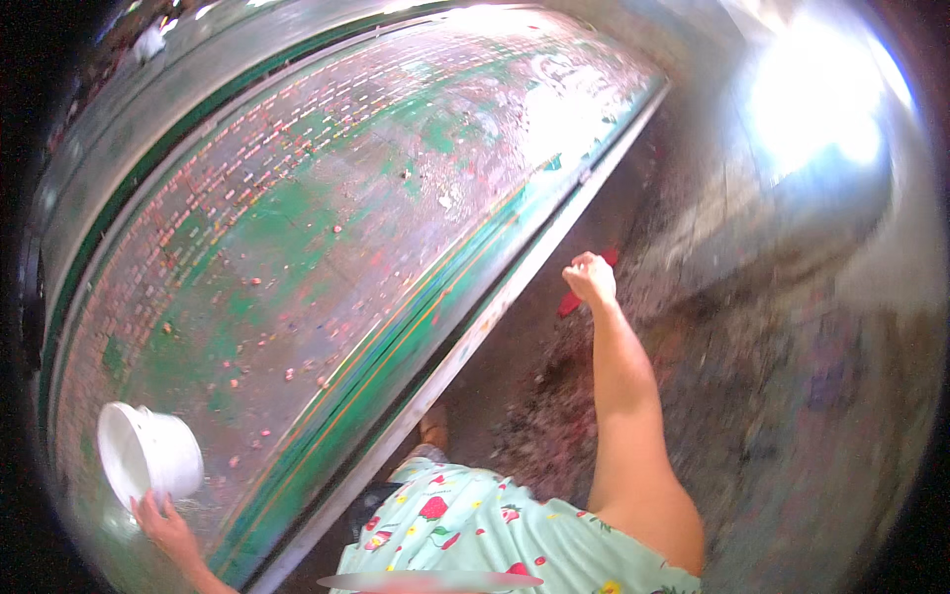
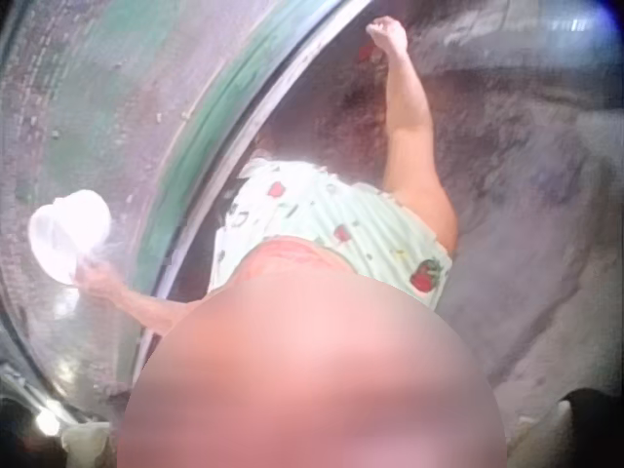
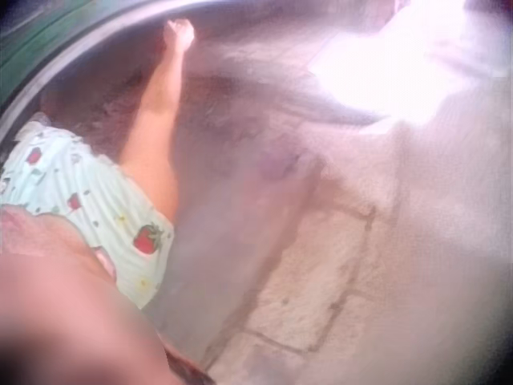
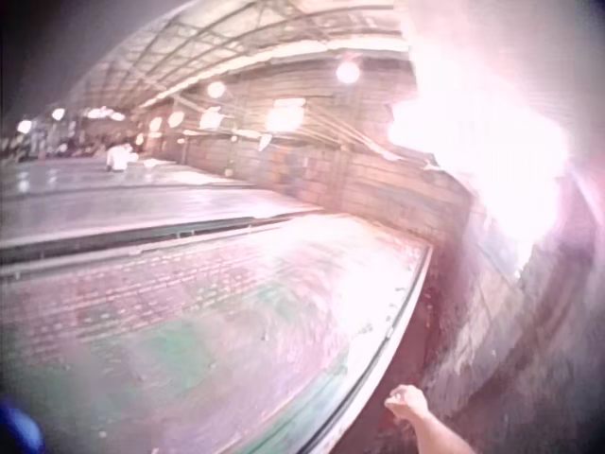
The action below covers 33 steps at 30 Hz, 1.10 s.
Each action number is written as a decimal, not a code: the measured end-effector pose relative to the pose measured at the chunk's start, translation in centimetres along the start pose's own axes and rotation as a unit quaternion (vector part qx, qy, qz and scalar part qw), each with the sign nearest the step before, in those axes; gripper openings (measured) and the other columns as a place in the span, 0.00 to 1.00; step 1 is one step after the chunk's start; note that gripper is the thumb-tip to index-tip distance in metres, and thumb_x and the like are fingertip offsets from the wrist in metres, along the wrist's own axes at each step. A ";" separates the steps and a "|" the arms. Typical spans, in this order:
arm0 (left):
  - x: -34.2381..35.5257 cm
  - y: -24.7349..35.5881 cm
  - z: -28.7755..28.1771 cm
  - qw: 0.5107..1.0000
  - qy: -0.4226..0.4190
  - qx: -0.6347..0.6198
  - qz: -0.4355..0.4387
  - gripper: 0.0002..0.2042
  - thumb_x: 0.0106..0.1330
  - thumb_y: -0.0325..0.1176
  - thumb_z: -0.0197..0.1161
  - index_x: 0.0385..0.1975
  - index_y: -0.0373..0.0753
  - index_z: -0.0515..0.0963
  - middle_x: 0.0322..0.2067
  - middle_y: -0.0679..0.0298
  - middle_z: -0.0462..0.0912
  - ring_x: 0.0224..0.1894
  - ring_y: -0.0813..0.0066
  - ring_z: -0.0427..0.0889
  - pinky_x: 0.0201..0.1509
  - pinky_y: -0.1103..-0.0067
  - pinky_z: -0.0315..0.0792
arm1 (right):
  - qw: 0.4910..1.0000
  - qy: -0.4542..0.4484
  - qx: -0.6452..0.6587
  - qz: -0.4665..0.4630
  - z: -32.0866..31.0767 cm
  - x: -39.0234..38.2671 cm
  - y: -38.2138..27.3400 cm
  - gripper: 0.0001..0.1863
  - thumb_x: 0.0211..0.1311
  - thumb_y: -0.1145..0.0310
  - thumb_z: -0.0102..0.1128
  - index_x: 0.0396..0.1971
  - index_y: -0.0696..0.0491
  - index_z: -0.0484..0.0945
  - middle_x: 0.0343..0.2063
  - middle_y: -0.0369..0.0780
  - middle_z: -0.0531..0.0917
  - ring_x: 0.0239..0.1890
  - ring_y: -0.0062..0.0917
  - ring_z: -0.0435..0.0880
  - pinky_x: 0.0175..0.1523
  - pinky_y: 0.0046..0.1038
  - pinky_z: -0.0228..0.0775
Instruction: The person scrubs a large green metal surface with a cloth and water from a white bucket. They repeatedly wipe the surface, moving the bucket as needed, and continue scrubbing different sections of the large panel.
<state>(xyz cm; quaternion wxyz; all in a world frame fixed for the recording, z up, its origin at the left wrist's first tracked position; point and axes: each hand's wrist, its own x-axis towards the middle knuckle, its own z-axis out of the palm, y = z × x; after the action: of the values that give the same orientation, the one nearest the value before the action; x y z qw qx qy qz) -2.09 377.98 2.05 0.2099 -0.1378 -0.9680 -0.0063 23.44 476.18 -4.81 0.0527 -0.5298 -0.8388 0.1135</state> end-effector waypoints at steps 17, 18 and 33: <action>15.0 47.0 -1.4 0.998 0.048 -0.037 0.032 0.13 0.70 0.24 0.75 0.52 0.34 0.85 0.42 0.52 0.91 0.52 0.48 0.91 0.84 0.49 0.68 | 0.976 -0.092 -0.162 -0.111 5.4 40.3 28.2 0.26 0.67 0.49 0.69 0.51 0.57 0.93 0.52 0.54 0.95 0.59 0.52 0.92 0.65 0.51 0.84; 15.6 50.0 -1.5 0.997 0.064 -0.029 0.037 0.12 0.69 0.24 0.76 0.51 0.34 0.85 0.41 0.52 0.91 0.48 0.50 0.91 0.84 0.48 0.69 | 0.981 -0.078 -0.153 -0.090 6.6 43.3 30.4 0.30 0.71 0.46 0.66 0.55 0.59 0.91 0.53 0.56 0.94 0.63 0.56 0.89 0.69 0.53 0.81; 23.3 76.8 -3.2 0.994 0.032 -0.096 0.043 0.10 0.64 0.28 0.79 0.43 0.42 0.87 0.33 0.63 0.87 0.43 0.61 0.90 0.87 0.48 0.66 | 0.964 -0.147 -0.113 -0.189 13.9 60.1 26.6 0.13 0.68 0.66 0.70 0.42 0.59 0.94 0.44 0.51 0.96 0.41 0.50 0.95 0.51 0.52 0.88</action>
<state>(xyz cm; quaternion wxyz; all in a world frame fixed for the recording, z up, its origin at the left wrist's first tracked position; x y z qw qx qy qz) -0.47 457.74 10.99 0.2262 -0.1987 -0.9489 -0.0946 17.82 539.45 -26.76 -0.1114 -0.3413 -0.9297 0.0825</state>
